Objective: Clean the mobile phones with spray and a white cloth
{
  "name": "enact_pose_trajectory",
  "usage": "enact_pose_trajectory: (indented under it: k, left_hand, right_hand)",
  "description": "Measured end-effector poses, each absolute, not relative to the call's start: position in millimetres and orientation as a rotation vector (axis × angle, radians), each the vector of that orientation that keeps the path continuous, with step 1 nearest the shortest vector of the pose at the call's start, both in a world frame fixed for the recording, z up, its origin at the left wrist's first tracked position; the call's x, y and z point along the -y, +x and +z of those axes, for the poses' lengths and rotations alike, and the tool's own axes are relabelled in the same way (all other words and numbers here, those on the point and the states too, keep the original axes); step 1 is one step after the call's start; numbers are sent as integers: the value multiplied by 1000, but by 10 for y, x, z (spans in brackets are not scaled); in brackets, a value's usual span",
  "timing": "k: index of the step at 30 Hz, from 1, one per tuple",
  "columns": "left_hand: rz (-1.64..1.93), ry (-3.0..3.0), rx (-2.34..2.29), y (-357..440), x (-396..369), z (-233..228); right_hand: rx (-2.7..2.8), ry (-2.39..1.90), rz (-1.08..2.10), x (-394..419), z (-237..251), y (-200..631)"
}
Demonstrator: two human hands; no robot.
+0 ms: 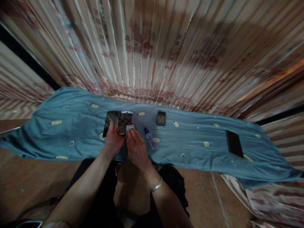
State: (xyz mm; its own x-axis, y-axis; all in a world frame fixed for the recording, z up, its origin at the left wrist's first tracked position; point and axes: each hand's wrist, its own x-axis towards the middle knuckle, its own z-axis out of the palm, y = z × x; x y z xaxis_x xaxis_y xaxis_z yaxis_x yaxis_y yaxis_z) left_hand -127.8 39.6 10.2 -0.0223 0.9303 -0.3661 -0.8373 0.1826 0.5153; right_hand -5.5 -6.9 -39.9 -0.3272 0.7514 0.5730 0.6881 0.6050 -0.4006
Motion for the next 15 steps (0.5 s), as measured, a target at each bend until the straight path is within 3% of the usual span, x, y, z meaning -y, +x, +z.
enact_pose_trajectory:
  k: [15]
  left_hand:
    - [1376,148,-756,-1179,-330,120]
  right_hand:
    - [2043,-1086,165,63,-402,-79]
